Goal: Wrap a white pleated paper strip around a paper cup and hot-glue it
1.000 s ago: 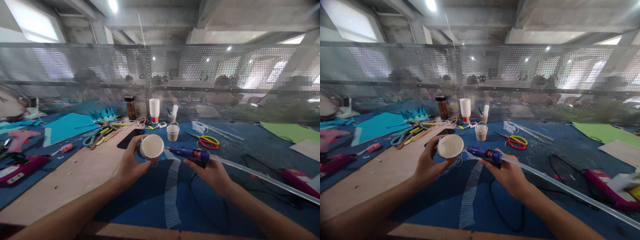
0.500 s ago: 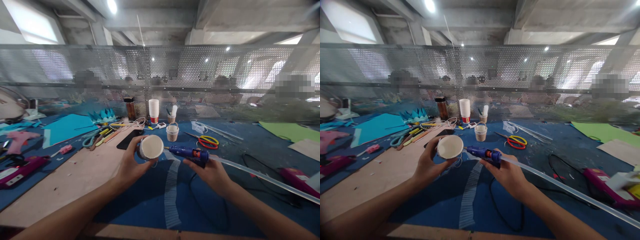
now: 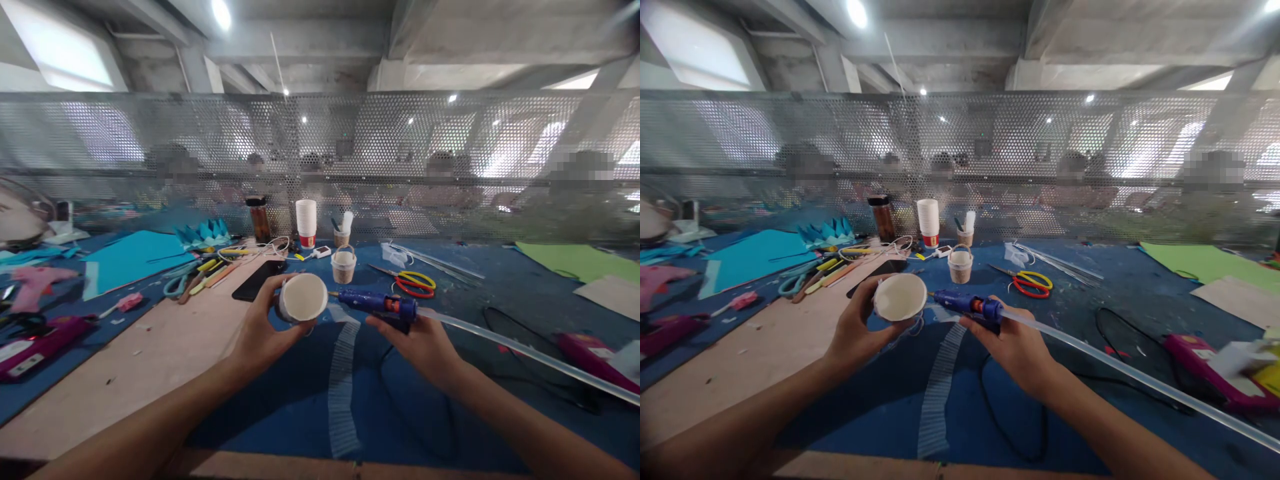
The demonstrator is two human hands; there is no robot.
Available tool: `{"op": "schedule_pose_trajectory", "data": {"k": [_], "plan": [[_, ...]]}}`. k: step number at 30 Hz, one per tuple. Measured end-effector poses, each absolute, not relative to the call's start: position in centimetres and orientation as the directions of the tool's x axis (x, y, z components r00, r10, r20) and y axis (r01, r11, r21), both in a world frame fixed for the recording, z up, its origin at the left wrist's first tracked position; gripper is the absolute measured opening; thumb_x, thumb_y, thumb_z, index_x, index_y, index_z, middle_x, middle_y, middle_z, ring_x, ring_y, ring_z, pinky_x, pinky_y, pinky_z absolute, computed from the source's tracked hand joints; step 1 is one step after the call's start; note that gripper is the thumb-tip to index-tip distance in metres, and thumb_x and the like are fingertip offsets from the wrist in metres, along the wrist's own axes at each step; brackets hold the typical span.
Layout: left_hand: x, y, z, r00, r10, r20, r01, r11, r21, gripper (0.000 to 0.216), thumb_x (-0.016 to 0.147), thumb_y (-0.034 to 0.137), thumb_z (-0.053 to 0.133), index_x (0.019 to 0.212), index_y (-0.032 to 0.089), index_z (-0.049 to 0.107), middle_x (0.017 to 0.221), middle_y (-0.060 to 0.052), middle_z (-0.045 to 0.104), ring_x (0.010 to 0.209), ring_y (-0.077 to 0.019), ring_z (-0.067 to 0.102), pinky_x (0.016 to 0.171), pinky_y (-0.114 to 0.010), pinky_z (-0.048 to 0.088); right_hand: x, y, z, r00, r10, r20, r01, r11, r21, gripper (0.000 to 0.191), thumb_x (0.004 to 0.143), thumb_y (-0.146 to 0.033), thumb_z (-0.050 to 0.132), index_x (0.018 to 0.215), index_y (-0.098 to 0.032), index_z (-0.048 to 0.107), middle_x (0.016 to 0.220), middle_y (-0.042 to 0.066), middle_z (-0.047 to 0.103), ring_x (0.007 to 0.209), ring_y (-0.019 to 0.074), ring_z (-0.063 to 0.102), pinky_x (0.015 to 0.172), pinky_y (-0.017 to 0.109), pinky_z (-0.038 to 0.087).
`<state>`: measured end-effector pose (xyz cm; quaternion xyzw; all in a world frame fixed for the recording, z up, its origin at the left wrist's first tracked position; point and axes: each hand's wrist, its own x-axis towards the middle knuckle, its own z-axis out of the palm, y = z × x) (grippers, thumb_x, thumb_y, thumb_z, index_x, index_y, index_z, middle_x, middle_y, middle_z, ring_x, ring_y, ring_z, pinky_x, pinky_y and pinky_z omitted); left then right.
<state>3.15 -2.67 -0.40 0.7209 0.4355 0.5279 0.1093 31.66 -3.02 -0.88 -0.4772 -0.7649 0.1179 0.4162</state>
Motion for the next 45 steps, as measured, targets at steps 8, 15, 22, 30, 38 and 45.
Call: {"op": "schedule_pose_trajectory", "data": {"k": [8, 15, 22, 30, 38, 45], "plan": [[3.14, -2.74, -0.57, 0.075, 0.749, 0.658, 0.488, -0.603, 0.631, 0.067, 0.075, 0.032, 0.083, 0.133, 0.027, 0.049, 0.139, -0.009, 0.059, 0.129, -0.0267, 0.06, 0.104, -0.037, 0.053, 31.68, -3.01, -0.83, -0.194, 0.824, 0.533, 0.649, 0.515, -0.559, 0.032, 0.094, -0.05, 0.063, 0.105, -0.023, 0.075, 0.087, 0.005, 0.08, 0.078, 0.0259, 0.076, 0.07, 0.035, 0.059], [3.17, -2.78, -0.51, 0.088, 0.753, 0.652, 0.498, -0.6, 0.626, 0.066, 0.076, 0.034, 0.082, 0.132, 0.026, 0.05, 0.137, -0.01, 0.06, 0.127, -0.0289, 0.061, 0.102, -0.04, 0.055, 31.76, -3.01, -0.6, -0.192, 0.822, 0.536, 0.663, 0.511, -0.547, 0.032, 0.093, -0.049, 0.064, 0.105, -0.022, 0.076, 0.088, 0.006, 0.08, 0.08, 0.0264, 0.076, 0.073, 0.035, 0.058], [3.2, -2.87, -0.56, 0.098, 0.762, 0.639, 0.508, -0.591, 0.627, 0.066, 0.075, 0.034, 0.083, 0.132, 0.026, 0.05, 0.136, -0.01, 0.06, 0.128, -0.0286, 0.059, 0.106, -0.041, 0.052, 31.67, -3.14, -0.23, -0.191, 0.821, 0.538, 0.673, 0.509, -0.538, 0.029, 0.093, -0.048, 0.064, 0.102, -0.023, 0.077, 0.085, 0.006, 0.08, 0.078, 0.0268, 0.076, 0.07, 0.036, 0.058], [3.22, -2.87, -0.5, 0.113, 0.775, 0.622, 0.507, -0.584, 0.635, 0.066, 0.075, 0.033, 0.083, 0.132, 0.025, 0.051, 0.136, -0.01, 0.06, 0.127, -0.0278, 0.06, 0.104, -0.037, 0.052, 31.67, -3.14, -0.17, -0.199, 0.821, 0.534, 0.67, 0.512, -0.538, 0.031, 0.093, -0.049, 0.064, 0.105, -0.023, 0.076, 0.085, 0.006, 0.08, 0.079, 0.027, 0.075, 0.07, 0.036, 0.058], [3.32, -2.91, -0.45, 0.127, 0.779, 0.614, 0.469, -0.593, 0.655, 0.066, 0.073, 0.031, 0.084, 0.131, 0.025, 0.052, 0.134, -0.01, 0.063, 0.125, -0.0283, 0.062, 0.103, -0.04, 0.054, 31.69, -3.11, -0.06, -0.207, 0.827, 0.523, 0.69, 0.502, -0.521, 0.039, 0.094, -0.056, 0.06, 0.103, -0.021, 0.076, 0.087, 0.008, 0.08, 0.081, 0.0295, 0.075, 0.074, 0.04, 0.058], [3.46, -3.01, -0.16, 0.141, 0.788, 0.599, 0.465, -0.587, 0.663, 0.064, 0.073, 0.031, 0.083, 0.129, 0.024, 0.053, 0.132, -0.011, 0.064, 0.124, -0.0288, 0.063, 0.103, -0.042, 0.054, 31.6, -3.14, 0.09, -0.205, 0.815, 0.542, 0.691, 0.513, -0.51, 0.033, 0.093, -0.052, 0.062, 0.101, -0.023, 0.077, 0.084, 0.006, 0.079, 0.076, 0.0274, 0.075, 0.069, 0.036, 0.057]]}}
